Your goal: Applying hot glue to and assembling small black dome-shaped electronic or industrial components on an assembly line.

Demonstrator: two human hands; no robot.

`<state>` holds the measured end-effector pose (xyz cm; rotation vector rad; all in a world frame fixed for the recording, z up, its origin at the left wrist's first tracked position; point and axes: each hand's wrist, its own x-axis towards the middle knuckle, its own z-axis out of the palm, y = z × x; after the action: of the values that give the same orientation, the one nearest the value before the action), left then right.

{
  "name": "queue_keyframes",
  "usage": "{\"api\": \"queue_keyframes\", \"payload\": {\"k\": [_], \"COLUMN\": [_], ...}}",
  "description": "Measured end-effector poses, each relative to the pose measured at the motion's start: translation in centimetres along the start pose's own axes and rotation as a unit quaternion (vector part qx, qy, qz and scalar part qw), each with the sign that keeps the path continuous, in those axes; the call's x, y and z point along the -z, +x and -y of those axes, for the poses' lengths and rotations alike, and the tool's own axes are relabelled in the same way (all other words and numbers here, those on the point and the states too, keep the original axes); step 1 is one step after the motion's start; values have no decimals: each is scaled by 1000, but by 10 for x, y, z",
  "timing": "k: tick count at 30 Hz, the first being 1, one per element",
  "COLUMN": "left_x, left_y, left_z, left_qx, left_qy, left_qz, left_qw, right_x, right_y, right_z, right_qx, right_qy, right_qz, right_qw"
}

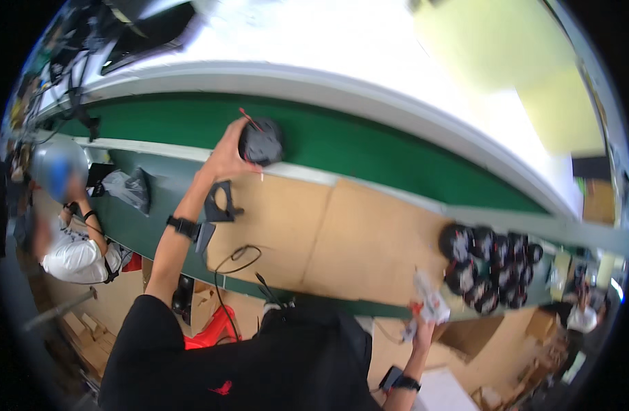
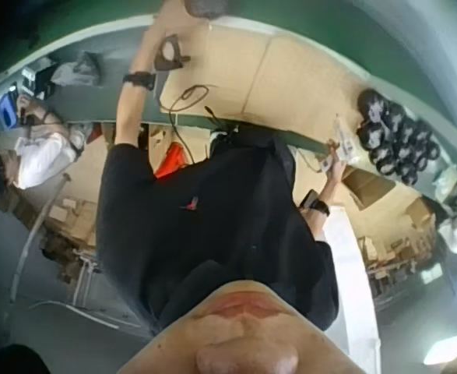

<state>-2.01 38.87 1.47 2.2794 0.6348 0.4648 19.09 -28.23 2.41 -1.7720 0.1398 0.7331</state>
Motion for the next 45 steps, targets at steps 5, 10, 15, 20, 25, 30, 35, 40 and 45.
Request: {"api": "queue_keyframes", "payload": {"k": [5,10,15,20,25,30,35,40,45], "left_x": [-106,-169,-163,-167,-169,-153,-154,-156,-159], "left_y": [-90,-157,-148,-118,-132,-167,-178,-178,-180], "left_z": [-129,-163,-135,-163,-176,-188,-196,-195,-195], "left_qx": [-62,10,-37,74,-7,-116,-169,-202,-218], "left_qy": [-69,-23,-190,-170,-169,-97,-50,-20,-25], "left_qz": [271,345,280,278,210,222,260,277,268], "left_qw": [958,938,940,943,963,963,949,939,938], "right_x": [-45,-69,-99,-118,-131,-140,-141,-144,-142], "right_y": [-6,-33,-53,-54,-52,-49,-44,-43,-41], "right_z": [74,115,108,86,70,72,69,73,72], "right_qx": [-13,-44,31,44,18,-72,40,-3,24], "right_qy": [-88,-144,-311,-304,-248,-246,-291,-310,-318], "right_qz": [79,198,247,264,218,206,249,232,238], "right_qw": [993,969,917,914,944,944,923,922,917]}}
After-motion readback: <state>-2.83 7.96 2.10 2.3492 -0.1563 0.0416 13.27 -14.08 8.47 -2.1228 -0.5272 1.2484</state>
